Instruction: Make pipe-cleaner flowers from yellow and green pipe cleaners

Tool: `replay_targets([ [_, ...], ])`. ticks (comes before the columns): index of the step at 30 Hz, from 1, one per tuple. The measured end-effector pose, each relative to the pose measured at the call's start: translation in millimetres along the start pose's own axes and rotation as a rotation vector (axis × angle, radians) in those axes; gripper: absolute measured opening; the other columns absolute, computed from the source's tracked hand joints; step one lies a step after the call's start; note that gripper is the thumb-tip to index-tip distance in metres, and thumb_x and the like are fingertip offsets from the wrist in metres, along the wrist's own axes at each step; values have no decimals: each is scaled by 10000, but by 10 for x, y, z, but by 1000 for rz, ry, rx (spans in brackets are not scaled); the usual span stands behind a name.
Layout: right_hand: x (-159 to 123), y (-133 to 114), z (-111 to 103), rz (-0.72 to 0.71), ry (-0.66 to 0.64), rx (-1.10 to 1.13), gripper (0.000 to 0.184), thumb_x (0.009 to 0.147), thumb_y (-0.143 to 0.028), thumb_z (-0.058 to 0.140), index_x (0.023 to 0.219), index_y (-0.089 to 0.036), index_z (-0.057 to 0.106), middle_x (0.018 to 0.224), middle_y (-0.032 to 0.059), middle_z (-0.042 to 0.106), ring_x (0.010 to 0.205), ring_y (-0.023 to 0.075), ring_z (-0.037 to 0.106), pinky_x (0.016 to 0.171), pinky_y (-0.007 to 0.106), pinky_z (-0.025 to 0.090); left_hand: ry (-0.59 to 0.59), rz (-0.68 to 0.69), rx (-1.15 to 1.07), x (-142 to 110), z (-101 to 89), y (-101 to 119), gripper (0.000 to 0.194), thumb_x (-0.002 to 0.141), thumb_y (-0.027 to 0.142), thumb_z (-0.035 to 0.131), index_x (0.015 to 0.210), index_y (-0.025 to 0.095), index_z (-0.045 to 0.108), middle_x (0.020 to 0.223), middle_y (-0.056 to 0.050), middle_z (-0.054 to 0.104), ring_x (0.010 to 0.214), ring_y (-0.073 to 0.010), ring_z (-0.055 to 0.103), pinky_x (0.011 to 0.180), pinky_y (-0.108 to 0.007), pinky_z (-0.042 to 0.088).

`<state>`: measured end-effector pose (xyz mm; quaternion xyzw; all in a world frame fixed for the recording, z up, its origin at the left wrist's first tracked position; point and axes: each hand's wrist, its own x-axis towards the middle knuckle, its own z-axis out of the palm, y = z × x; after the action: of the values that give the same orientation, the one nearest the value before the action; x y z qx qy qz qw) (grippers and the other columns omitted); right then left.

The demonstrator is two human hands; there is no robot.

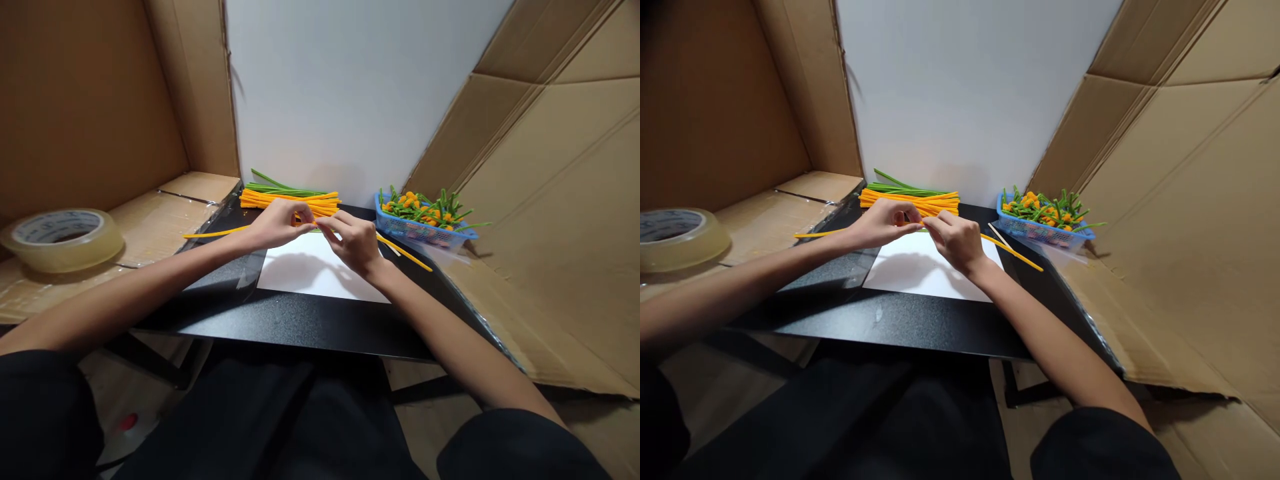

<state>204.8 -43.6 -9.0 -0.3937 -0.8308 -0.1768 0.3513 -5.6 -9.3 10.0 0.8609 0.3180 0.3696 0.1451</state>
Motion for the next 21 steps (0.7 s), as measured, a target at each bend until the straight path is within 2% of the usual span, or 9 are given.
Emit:
replay_targets([
  [5,17,-49,-4,68,20,144,241,975,-262,565,979,-197,796,870,85,759,727,192,654,680,313,442,97,61,-6,-25,46,-7,112,851,240,685,821,154,750,763,-23,748,626,-107,603,620,-227,439],
  [10,95,-52,-14,334,-8,555,152,847,-269,682,823,-186,807,847,71,779,746,194,671,719,327,479,219,316,255,-83,99,-56,168,909,208,603,823,184,746,741,-20,733,619,-117,603,581,-239,393],
  [13,147,-18,-47,513,-140,817,136,744,-297,746,734,-172,798,699,49,728,667,168,607,663,318,435,217,527,402,-110,82,-107,238,955,181,509,866,203,729,794,-27,743,687,-131,633,593,-251,408],
  [17,183,-8,-123,805,-407,1043,119,639,-261,795,670,-151,759,589,13,615,569,103,440,546,278,279,101,791,535,-107,25,-171,284,1010,232,431,903,229,694,841,-15,744,662,-120,597,592,-267,414],
  [19,191,-8,-149,927,-522,1138,86,630,-205,780,657,-146,724,606,9,590,561,92,410,511,264,224,38,802,562,-98,2,-169,291,1027,300,430,904,231,684,844,-14,736,639,-112,576,576,-271,406],
  [21,196,4,-152,1018,-606,1243,61,650,-148,742,656,-148,681,619,4,564,552,87,397,483,246,193,-17,747,579,-90,-16,-139,305,1029,345,430,905,232,685,806,-18,715,622,-111,564,572,-277,408],
])
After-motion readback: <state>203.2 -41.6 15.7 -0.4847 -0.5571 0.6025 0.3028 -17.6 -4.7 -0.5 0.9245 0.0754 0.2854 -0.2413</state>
